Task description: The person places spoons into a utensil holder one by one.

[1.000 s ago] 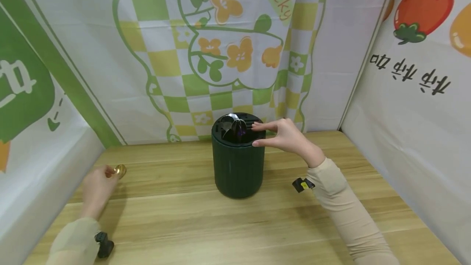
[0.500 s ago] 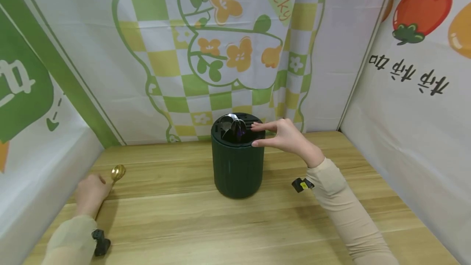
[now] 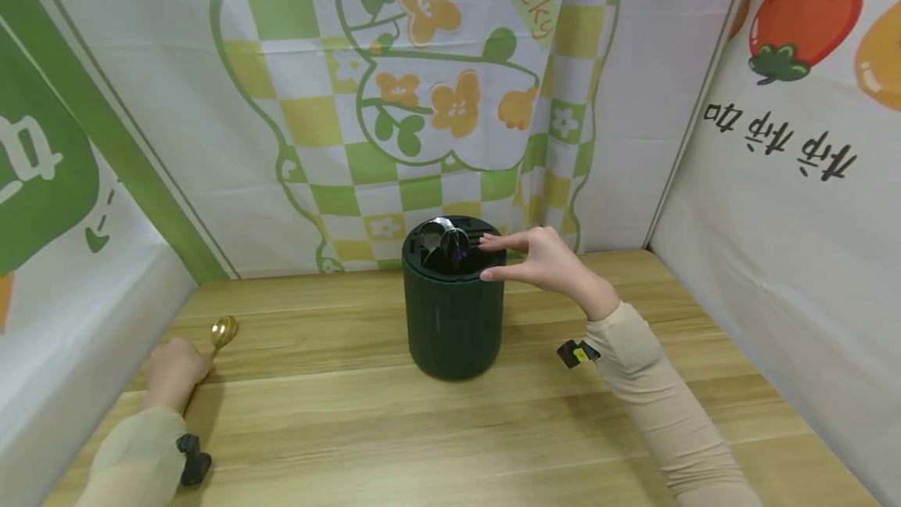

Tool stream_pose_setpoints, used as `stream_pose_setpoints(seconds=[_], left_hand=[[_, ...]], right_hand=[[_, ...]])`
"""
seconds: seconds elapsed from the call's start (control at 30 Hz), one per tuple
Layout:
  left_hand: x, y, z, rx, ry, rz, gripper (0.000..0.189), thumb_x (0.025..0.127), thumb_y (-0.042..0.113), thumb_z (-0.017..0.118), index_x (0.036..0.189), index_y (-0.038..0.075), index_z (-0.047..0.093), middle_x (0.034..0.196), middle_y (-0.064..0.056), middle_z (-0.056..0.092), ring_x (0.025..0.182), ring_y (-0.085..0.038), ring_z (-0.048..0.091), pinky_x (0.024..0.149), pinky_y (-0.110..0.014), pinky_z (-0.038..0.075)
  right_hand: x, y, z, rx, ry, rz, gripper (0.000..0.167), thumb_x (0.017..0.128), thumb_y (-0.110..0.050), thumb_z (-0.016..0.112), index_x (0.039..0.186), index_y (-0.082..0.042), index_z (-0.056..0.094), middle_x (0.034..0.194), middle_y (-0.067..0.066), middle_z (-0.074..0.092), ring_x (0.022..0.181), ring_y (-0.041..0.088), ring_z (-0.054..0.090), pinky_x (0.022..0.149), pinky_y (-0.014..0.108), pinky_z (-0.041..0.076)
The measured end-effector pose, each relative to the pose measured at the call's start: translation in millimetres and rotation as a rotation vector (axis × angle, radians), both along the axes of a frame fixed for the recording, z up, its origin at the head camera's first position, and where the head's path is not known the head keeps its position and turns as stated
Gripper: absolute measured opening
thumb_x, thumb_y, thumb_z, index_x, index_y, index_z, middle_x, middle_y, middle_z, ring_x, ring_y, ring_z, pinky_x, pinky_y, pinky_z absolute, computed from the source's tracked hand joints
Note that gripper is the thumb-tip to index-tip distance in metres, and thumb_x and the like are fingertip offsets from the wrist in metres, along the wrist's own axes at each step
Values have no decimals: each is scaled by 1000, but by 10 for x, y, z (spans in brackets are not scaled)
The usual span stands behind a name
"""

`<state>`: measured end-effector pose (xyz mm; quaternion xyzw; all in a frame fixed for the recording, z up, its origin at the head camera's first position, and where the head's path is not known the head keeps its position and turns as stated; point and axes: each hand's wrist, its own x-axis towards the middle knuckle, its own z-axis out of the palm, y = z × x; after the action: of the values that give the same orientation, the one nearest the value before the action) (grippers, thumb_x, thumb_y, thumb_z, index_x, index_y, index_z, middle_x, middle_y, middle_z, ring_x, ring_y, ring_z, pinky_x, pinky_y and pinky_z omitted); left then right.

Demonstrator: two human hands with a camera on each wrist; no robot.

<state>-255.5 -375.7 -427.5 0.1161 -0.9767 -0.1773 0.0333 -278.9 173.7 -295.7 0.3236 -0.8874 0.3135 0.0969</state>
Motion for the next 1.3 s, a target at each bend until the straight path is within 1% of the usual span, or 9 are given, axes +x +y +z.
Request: stream_pose_setpoints(seconds=[0.2, 0.43, 0.6, 0.8, 0.83, 0.9, 1.03, 1.17, 1.3], left_hand=[[-13, 41, 32, 61, -69, 51, 30, 75, 9, 54, 85, -20, 56, 94, -45, 51, 88, -55, 52, 66, -53, 49], [-10, 50, 48, 60, -89, 47, 29, 75, 10, 55, 84, -18, 56, 94, -44, 52, 86, -54, 53, 60, -49, 48], [-22, 52, 51, 69, -114, 73, 33, 74, 13, 58, 89, -16, 56, 101, -46, 48, 92, -55, 51, 63, -52, 49], [-36, 67, 69, 61, -134, 77, 43, 70, 19, 68, 93, -15, 57, 103, -45, 49, 93, -56, 51, 66, -53, 49], [-37, 71, 71, 59, -138, 78, 44, 70, 20, 70, 94, -15, 58, 104, -46, 49, 93, -56, 52, 65, -53, 49], [-36, 72, 68, 57, -143, 72, 43, 69, 22, 72, 91, -13, 59, 103, -45, 50, 92, -55, 52, 64, -50, 49], [-35, 75, 74, 51, -144, 59, 35, 70, 23, 73, 81, -8, 62, 98, -42, 53, 87, -49, 54, 61, -45, 47], [-36, 77, 79, 34, -141, 34, 26, 71, 24, 72, 69, 0, 61, 90, -35, 55, 82, -43, 53, 61, -43, 46], [-37, 79, 75, 28, -130, 19, 24, 70, 23, 72, 61, 6, 59, 81, -26, 57, 80, -41, 53, 63, -45, 46]], right_hand=[[5, 0, 4, 3, -5, -8, 47, 76, -51, 73, 116, -27, 69, 126, -5, 62, 37, 2, 13, 46, 25, 29], [15, 1, 8, -1, -10, -7, 47, 76, -50, 74, 116, -26, 69, 126, -5, 63, 39, 18, 43, 49, 26, 31], [11, 1, 8, 4, -2, -3, 47, 76, -49, 74, 116, -25, 69, 126, -5, 63, 40, 16, 44, 55, 26, 36], [1, 4, 7, 14, 4, -4, 47, 76, -50, 73, 117, -25, 69, 126, -4, 63, 35, 6, 25, 49, 26, 31], [1, 3, 8, 13, 3, -3, 47, 76, -50, 73, 117, -25, 69, 126, -4, 63, 37, 4, 27, 52, 25, 33], [0, 5, 6, 15, 5, -4, 47, 76, -50, 73, 117, -25, 69, 126, -5, 63, 36, 5, 26, 53, 25, 35], [-3, 1, 9, 11, 6, -4, 47, 76, -49, 74, 116, -25, 69, 126, -5, 63, 39, 11, 41, 67, 26, 42], [-2, -2, 9, 8, 0, -4, 47, 76, -49, 74, 116, -25, 69, 126, -5, 62, 38, 16, 42, 66, 27, 42], [-4, 0, 2, 3, -3, -1, 47, 76, -49, 74, 116, -25, 69, 126, -4, 62, 36, 14, 38, 67, 28, 43]])
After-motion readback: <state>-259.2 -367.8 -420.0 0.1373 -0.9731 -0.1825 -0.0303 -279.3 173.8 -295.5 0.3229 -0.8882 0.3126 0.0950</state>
